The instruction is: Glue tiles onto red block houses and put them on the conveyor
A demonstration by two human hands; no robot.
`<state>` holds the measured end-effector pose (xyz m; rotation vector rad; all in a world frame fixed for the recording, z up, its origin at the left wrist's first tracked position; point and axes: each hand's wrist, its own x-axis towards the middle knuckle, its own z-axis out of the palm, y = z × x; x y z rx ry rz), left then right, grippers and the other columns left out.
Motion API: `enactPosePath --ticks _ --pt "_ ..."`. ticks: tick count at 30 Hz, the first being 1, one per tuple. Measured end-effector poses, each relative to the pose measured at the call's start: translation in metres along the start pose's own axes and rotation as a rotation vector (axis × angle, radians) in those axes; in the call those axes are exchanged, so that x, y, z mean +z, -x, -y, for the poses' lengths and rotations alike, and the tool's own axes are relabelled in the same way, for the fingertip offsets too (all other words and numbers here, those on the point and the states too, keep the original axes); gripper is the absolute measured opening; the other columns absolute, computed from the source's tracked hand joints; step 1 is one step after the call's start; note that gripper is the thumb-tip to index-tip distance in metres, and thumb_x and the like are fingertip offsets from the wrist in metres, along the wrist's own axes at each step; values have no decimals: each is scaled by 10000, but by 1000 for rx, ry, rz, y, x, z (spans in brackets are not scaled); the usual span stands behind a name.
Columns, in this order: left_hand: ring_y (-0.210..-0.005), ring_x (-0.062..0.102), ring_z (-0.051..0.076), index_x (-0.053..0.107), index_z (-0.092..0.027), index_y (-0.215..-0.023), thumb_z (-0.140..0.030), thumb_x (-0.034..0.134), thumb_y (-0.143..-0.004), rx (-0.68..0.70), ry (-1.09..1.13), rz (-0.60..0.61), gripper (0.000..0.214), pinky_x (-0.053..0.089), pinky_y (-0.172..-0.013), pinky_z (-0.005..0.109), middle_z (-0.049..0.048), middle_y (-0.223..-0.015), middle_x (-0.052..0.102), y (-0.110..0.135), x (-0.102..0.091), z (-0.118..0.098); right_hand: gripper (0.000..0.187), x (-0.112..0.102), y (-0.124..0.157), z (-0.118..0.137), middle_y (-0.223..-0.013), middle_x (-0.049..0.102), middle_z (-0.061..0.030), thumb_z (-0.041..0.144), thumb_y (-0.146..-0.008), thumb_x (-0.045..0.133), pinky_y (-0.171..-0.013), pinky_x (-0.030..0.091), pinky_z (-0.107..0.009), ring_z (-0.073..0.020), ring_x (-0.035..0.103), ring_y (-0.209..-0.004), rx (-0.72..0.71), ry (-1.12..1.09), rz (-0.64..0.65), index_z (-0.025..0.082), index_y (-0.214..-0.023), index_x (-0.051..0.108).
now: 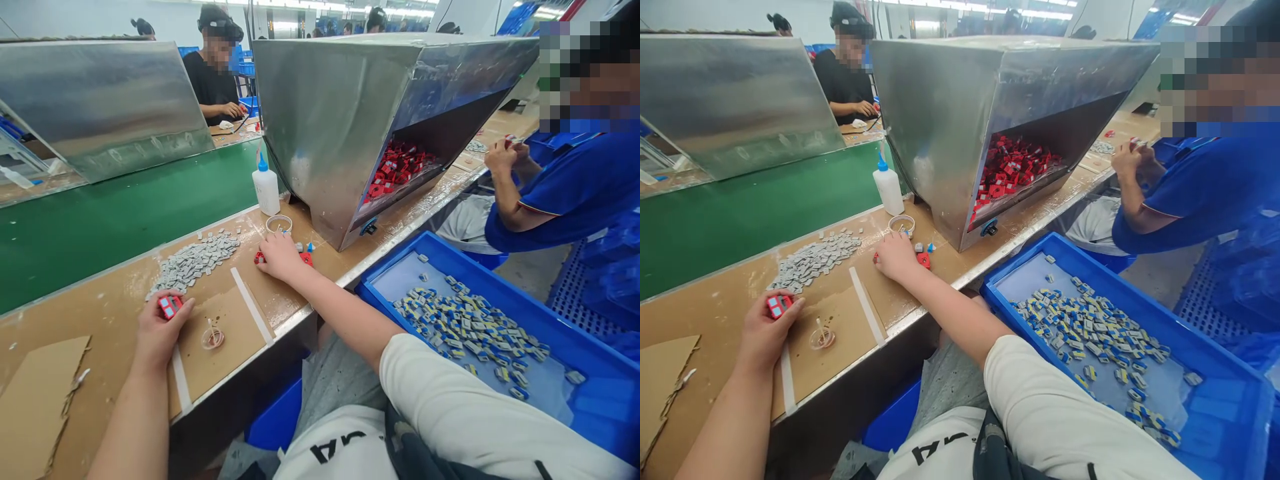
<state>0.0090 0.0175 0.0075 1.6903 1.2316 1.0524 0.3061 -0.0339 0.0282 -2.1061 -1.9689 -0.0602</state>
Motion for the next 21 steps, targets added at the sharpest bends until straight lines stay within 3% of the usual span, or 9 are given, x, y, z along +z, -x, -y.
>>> enactPosePath --ticks 4,10,12,16,21 --pt "-721 539 178 664 -239 -945 -528 913 -606 2 17 10 510 446 -637 279 10 -837 639 0 -1 1 204 0 -3 -1 -1073 725 -168 304 -911 707 -948 376 -442 -344 575 -1105 -86 -19 3 123 -1004 720" --pt "-714 525 169 659 -226 -958 -566 891 -635 1 -24 11 523 428 -649 281 3 -835 627 -1 -2 3 143 -11 10 4 -1055 713 -90 225 -1029 551 -880 362 -337 -229 595 -1020 -242 -222 -157 160 -1000 675" --pt "-705 511 161 654 -219 -962 -577 892 -621 -1 -28 11 549 416 -649 275 -4 -830 616 -1 -1 2 146 -10 14 6 -1139 698 -106 244 -1005 605 -913 370 -345 -244 586 -1085 -228 -227 -140 151 -1099 666" --pt "-678 482 144 640 -204 -951 -597 879 -605 -23 -40 7 576 397 -631 262 -16 -814 596 -1 0 0 465 4 9 10 -1305 651 -156 348 -903 765 -973 386 -411 -321 551 -1214 -267 -153 -14 148 -1292 609" --pt "-689 482 143 630 -201 -976 -574 861 -628 -19 -35 10 560 397 -641 258 -16 -819 591 0 -1 0 242 12 -8 17 -1199 673 -147 278 -929 721 -977 403 -422 -303 588 -1146 -330 -140 67 138 -1113 648"
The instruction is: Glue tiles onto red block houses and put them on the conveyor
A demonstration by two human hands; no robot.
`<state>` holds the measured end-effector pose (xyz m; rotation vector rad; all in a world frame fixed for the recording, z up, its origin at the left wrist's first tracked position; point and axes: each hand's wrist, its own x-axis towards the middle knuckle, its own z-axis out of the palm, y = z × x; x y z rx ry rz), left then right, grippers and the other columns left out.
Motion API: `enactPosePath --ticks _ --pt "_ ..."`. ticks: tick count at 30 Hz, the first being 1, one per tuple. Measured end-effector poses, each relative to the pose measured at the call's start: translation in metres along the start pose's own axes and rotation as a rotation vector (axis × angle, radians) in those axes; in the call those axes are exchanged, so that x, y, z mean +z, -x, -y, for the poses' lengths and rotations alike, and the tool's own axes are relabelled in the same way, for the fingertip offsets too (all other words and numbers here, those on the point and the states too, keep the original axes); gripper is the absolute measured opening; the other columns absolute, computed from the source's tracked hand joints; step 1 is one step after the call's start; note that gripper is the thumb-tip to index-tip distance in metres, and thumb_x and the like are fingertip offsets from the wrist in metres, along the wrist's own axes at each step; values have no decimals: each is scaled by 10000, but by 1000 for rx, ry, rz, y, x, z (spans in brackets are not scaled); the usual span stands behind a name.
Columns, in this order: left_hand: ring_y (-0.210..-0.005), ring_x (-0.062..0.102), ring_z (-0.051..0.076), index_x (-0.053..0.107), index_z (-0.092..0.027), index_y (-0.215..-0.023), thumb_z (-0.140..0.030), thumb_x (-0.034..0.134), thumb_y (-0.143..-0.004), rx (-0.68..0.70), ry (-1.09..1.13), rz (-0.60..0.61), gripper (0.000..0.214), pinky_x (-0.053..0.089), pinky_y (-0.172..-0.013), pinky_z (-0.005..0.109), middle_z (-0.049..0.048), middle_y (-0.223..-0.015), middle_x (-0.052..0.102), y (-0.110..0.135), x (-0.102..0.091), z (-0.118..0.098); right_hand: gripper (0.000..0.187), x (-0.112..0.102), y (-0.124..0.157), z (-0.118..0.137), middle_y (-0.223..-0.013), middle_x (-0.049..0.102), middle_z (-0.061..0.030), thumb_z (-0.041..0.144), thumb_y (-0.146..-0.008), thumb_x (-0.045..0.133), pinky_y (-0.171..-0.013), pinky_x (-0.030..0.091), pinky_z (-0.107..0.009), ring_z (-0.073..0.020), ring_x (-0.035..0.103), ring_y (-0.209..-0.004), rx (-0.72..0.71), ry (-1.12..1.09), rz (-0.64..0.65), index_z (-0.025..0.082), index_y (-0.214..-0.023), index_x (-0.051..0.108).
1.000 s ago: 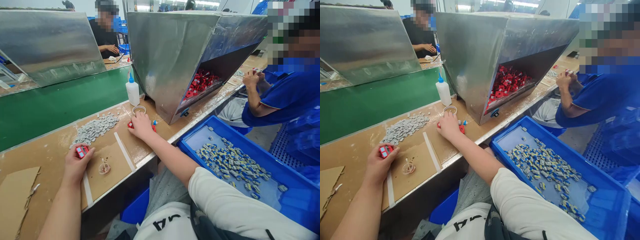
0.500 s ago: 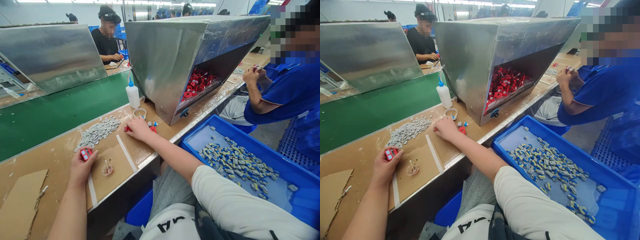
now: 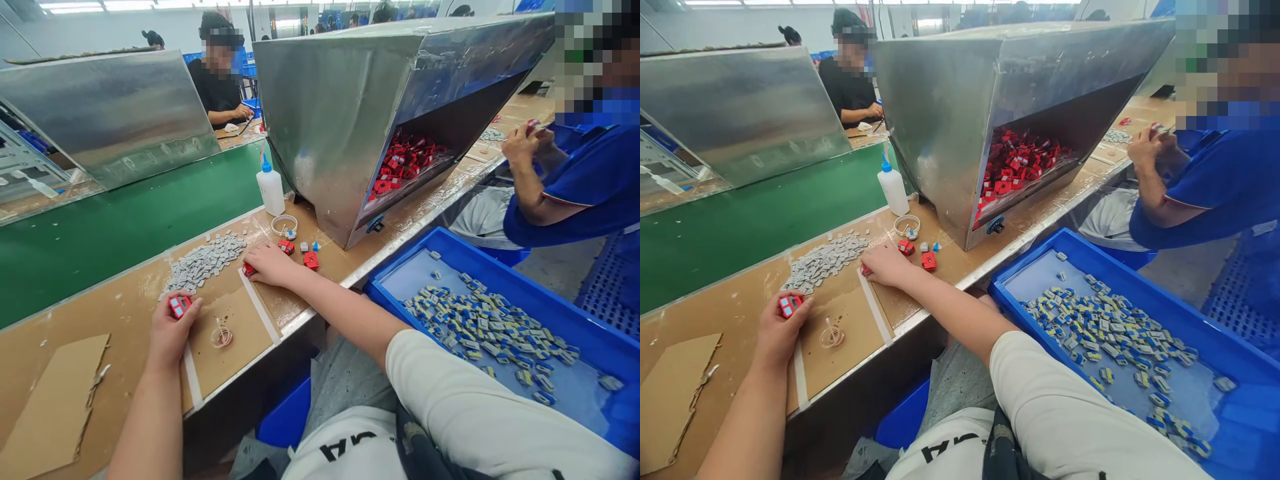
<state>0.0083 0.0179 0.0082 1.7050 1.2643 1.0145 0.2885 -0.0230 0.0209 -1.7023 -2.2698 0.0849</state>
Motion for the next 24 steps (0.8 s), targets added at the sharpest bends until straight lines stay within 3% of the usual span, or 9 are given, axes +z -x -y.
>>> enactPosePath --ticks 3,6,10,18,24 --pt "-680 479 141 625 -201 -982 -579 840 -655 6 5 11 544 394 -631 257 -16 -808 584 0 0 0 223 -6 4 7 -1116 631 -113 257 -888 742 -909 446 -371 -257 597 -1043 23 -141 -130 143 -1052 643" --pt "-663 481 145 627 -199 -973 -589 837 -643 7 -8 7 552 398 -610 262 -14 -790 582 1 1 -3 271 -15 20 20 -1116 569 -68 188 -845 749 -870 491 -318 -189 593 -960 54 -423 -319 157 -1085 628" --pt "-667 499 159 637 -209 -957 -587 839 -645 14 -29 1 529 413 -610 278 0 -793 596 2 1 -5 347 -29 44 38 -1159 527 -73 118 -815 750 -887 538 -310 -174 590 -1007 19 -661 -463 160 -1132 615" --pt "-673 505 170 643 -224 -982 -568 834 -682 30 -49 8 495 414 -620 291 -2 -786 599 0 0 3 348 -51 73 55 -1101 535 -79 181 -868 750 -953 561 -349 -186 597 -1018 -57 -641 -552 158 -1202 656" --pt "-680 523 170 638 -212 -970 -588 836 -649 15 -54 -8 533 421 -620 287 9 -814 615 1 2 -2 492 -57 84 55 -1159 582 -104 306 -927 771 -1015 561 -416 -218 590 -1112 -130 -645 -599 184 -1380 620"
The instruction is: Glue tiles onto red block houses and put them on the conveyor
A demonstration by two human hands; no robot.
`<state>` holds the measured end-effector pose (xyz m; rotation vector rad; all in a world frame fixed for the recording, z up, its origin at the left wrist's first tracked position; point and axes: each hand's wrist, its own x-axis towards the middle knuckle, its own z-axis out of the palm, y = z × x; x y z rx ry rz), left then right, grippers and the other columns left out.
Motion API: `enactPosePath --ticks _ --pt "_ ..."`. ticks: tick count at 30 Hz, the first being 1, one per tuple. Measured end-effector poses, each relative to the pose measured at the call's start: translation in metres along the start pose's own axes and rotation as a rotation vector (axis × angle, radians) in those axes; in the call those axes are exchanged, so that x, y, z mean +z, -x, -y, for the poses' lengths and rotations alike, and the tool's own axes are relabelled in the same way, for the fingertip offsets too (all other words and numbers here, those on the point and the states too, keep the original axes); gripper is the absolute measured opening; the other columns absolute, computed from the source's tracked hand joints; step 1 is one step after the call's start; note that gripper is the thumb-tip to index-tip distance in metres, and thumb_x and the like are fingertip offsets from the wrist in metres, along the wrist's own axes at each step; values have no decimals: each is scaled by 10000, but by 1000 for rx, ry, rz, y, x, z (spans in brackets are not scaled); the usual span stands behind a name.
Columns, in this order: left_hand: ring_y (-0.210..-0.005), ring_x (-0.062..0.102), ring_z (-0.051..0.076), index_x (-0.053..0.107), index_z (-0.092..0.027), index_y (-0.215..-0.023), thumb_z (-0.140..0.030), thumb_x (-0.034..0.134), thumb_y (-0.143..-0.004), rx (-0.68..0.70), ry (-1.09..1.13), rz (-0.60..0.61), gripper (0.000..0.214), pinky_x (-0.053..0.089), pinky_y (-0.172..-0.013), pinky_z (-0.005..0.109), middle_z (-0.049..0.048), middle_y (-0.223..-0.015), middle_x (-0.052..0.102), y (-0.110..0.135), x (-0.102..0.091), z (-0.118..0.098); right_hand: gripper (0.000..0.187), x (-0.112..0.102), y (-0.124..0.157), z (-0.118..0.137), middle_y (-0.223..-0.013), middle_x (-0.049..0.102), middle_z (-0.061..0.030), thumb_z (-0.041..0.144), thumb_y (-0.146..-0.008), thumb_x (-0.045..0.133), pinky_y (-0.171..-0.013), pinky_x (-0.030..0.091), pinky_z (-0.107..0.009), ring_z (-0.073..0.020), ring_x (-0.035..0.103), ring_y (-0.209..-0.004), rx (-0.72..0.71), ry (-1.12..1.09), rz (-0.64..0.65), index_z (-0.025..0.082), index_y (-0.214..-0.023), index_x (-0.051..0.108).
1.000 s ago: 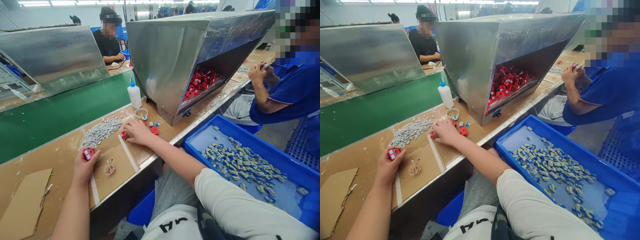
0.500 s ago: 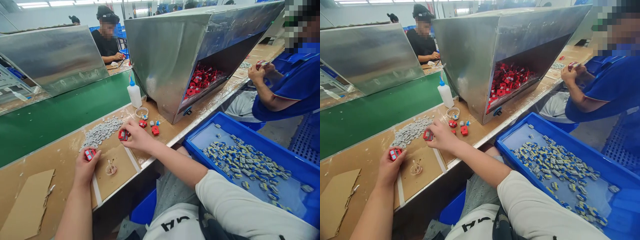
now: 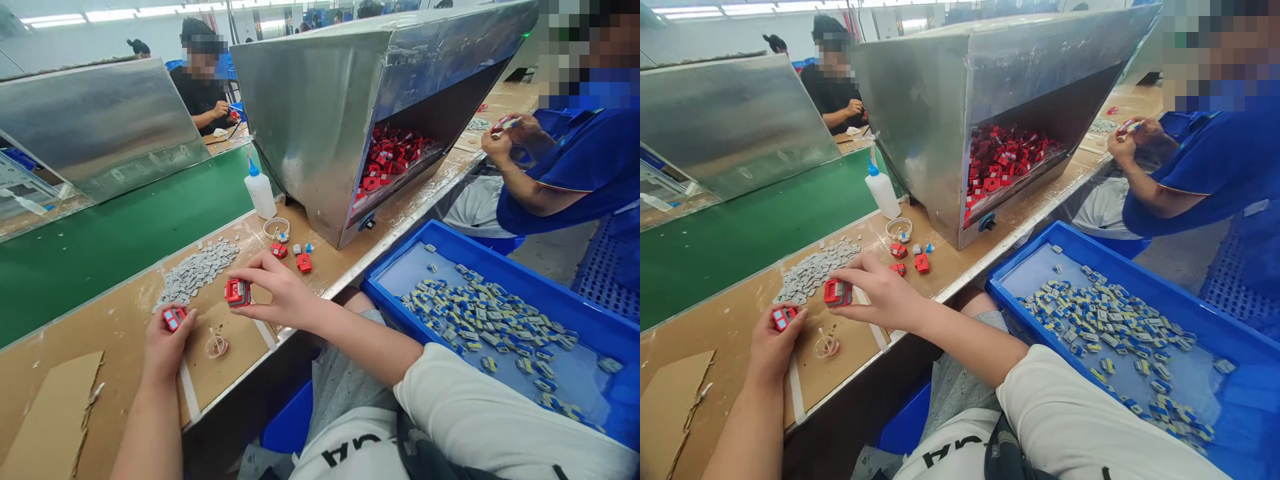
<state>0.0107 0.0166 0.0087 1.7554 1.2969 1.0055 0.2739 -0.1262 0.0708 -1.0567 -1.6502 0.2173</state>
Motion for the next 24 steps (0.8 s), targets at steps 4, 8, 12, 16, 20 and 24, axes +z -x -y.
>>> enactPosePath --ticks 4,8,12,16,20,24 --pt "-659 503 155 631 -204 -976 -602 838 -633 -24 2 5 565 400 -608 270 -8 -780 596 2 0 -4 503 -1 4 0 -1150 606 -105 323 -921 788 -1021 568 -408 -217 594 -1119 -81 -71 -61 179 -1378 632" --pt "-657 497 152 627 -201 -955 -614 834 -634 -15 -1 8 563 399 -608 265 -10 -770 589 2 0 -5 544 -1 9 0 -1157 612 -105 373 -898 810 -1014 578 -415 -221 603 -1108 -65 -90 -72 197 -1382 637" --pt "-669 508 157 627 -204 -961 -626 835 -645 -2 3 13 566 413 -624 270 -8 -787 602 1 0 -3 559 -4 12 5 -1169 617 -107 382 -894 811 -1008 578 -403 -216 604 -1099 -89 -118 -104 192 -1390 637" --pt "-657 501 157 637 -208 -963 -638 839 -645 8 -28 12 571 411 -613 272 -10 -788 606 1 -1 0 562 -9 13 11 -1156 621 -102 371 -904 804 -993 582 -394 -213 602 -1084 -153 -139 -132 202 -1410 629" --pt "-676 515 163 631 -210 -967 -635 837 -657 10 -12 29 565 421 -628 273 -8 -795 609 1 -2 0 555 -10 15 17 -1144 618 -104 383 -914 793 -968 590 -408 -223 601 -1072 -118 -77 -122 220 -1416 622" --pt "-675 516 167 630 -210 -970 -643 829 -661 13 -16 29 568 422 -634 283 -7 -785 597 0 -3 2 536 -10 17 21 -1130 609 -110 378 -918 781 -958 590 -408 -235 594 -1080 -65 12 -107 218 -1407 630"
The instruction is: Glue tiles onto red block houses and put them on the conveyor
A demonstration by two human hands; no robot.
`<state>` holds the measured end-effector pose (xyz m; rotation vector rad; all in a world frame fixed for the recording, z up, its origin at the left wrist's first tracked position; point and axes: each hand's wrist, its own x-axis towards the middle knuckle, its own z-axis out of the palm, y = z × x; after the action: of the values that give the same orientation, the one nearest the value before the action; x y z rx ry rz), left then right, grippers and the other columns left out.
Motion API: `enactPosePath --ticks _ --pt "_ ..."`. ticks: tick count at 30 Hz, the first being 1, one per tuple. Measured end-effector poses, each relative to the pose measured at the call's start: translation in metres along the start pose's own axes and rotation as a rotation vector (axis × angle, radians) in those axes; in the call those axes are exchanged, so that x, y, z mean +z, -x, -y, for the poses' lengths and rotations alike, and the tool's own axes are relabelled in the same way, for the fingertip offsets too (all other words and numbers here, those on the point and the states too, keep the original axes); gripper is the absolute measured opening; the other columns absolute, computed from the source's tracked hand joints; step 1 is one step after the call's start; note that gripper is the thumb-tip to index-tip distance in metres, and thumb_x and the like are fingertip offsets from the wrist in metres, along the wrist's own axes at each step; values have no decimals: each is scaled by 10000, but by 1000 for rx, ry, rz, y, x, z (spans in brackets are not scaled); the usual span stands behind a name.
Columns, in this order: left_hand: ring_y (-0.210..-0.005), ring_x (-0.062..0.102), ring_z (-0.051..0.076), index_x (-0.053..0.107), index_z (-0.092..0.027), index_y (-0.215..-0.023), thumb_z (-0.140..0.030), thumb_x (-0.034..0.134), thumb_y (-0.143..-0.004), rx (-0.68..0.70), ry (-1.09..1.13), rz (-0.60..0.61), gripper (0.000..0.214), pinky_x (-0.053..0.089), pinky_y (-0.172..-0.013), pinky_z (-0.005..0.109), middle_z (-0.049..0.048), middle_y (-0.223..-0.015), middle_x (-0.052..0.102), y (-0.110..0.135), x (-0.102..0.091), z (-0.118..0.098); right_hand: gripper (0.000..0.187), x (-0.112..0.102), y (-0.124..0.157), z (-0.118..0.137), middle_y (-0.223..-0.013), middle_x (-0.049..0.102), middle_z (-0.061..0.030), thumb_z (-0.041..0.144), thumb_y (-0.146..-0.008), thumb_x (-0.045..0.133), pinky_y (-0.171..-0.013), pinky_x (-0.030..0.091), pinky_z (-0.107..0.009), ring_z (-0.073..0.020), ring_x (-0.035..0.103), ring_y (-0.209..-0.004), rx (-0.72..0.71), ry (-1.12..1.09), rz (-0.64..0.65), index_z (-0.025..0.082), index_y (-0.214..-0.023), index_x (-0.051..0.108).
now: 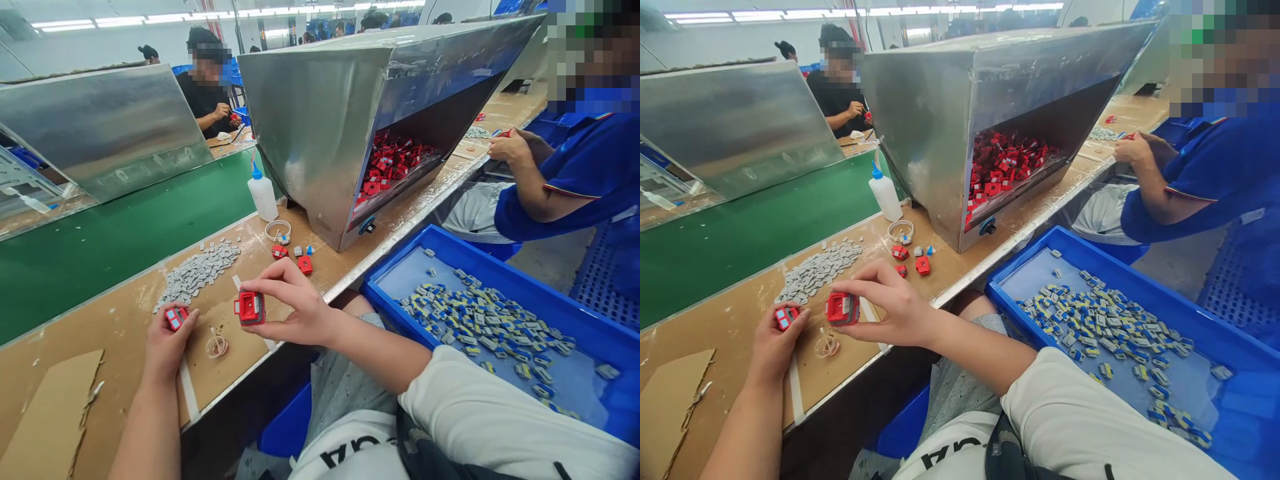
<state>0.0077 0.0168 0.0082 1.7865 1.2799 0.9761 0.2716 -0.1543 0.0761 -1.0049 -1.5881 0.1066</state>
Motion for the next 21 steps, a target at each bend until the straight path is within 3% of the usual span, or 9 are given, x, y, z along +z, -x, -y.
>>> enactPosePath --ticks 9,21 --pt "-706 515 169 643 -224 -991 -585 823 -721 7 -4 10 486 424 -653 305 16 -831 606 0 -2 1 473 -6 -3 1 -1118 615 -114 335 -942 756 -966 586 -355 -206 603 -1064 -102 -12 -62 161 -1366 640" --pt "-693 523 200 640 -239 -964 -623 807 -685 -10 -48 -26 503 428 -610 337 16 -816 606 2 2 -9 528 -19 3 -5 -1125 619 -110 380 -912 793 -990 574 -392 -214 603 -1071 -13 -5 -62 179 -1375 639"
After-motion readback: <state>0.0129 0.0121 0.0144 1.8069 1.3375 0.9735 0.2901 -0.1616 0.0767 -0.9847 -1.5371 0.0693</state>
